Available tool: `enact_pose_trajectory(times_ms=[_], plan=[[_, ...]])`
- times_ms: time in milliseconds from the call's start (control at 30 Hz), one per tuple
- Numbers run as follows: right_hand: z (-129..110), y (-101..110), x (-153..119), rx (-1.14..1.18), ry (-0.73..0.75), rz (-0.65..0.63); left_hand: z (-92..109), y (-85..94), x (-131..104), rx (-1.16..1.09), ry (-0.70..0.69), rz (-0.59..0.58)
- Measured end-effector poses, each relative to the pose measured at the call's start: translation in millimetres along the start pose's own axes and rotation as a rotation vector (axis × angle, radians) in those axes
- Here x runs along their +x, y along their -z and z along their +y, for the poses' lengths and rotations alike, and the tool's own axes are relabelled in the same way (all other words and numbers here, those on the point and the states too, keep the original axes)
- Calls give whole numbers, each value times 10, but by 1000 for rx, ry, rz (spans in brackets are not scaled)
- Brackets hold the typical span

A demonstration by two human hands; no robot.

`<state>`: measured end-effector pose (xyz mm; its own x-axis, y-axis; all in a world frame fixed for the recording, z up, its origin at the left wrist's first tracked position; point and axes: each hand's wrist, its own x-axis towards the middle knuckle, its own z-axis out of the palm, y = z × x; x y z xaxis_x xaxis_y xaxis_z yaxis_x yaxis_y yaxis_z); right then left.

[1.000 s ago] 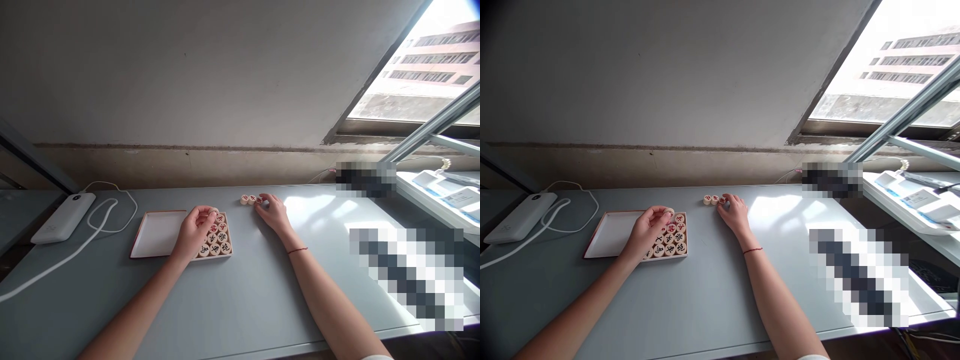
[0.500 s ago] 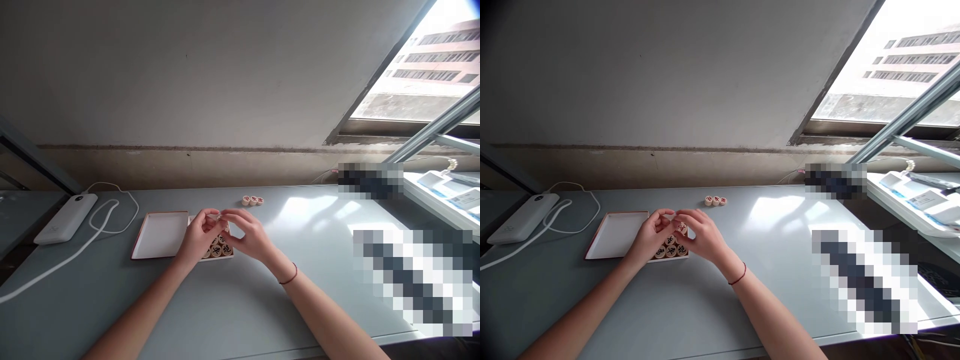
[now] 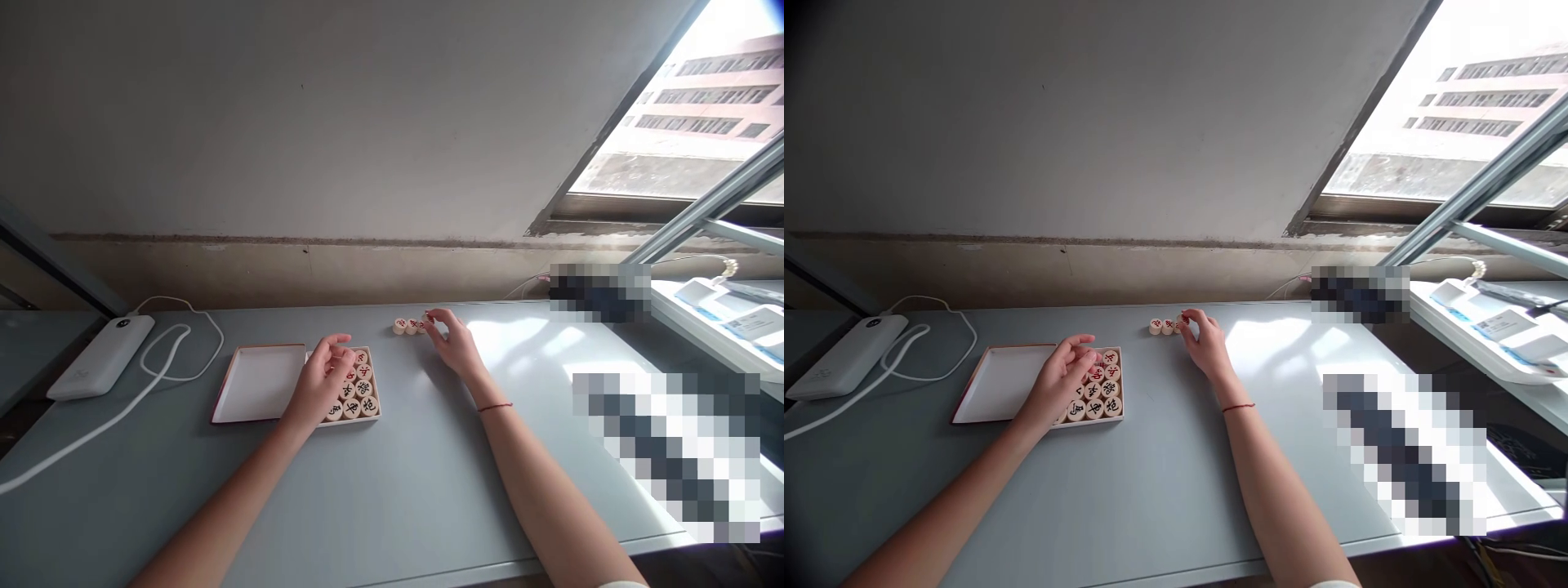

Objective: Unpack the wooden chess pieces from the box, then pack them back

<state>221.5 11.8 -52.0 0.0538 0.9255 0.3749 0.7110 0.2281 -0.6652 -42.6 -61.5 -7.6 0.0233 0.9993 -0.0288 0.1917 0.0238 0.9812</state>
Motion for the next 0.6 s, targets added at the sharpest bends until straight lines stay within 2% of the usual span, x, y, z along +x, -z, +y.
enact_pose_trajectory(times_ms=[133, 433, 600], plan=[[58, -84, -13, -71, 43, -60, 18, 5, -5, 18, 0, -5], [111, -100, 6, -84, 56, -12, 54, 44, 9, 23, -6, 19], [98, -96, -7, -87, 41, -32, 23, 48, 29, 44, -12, 11]])
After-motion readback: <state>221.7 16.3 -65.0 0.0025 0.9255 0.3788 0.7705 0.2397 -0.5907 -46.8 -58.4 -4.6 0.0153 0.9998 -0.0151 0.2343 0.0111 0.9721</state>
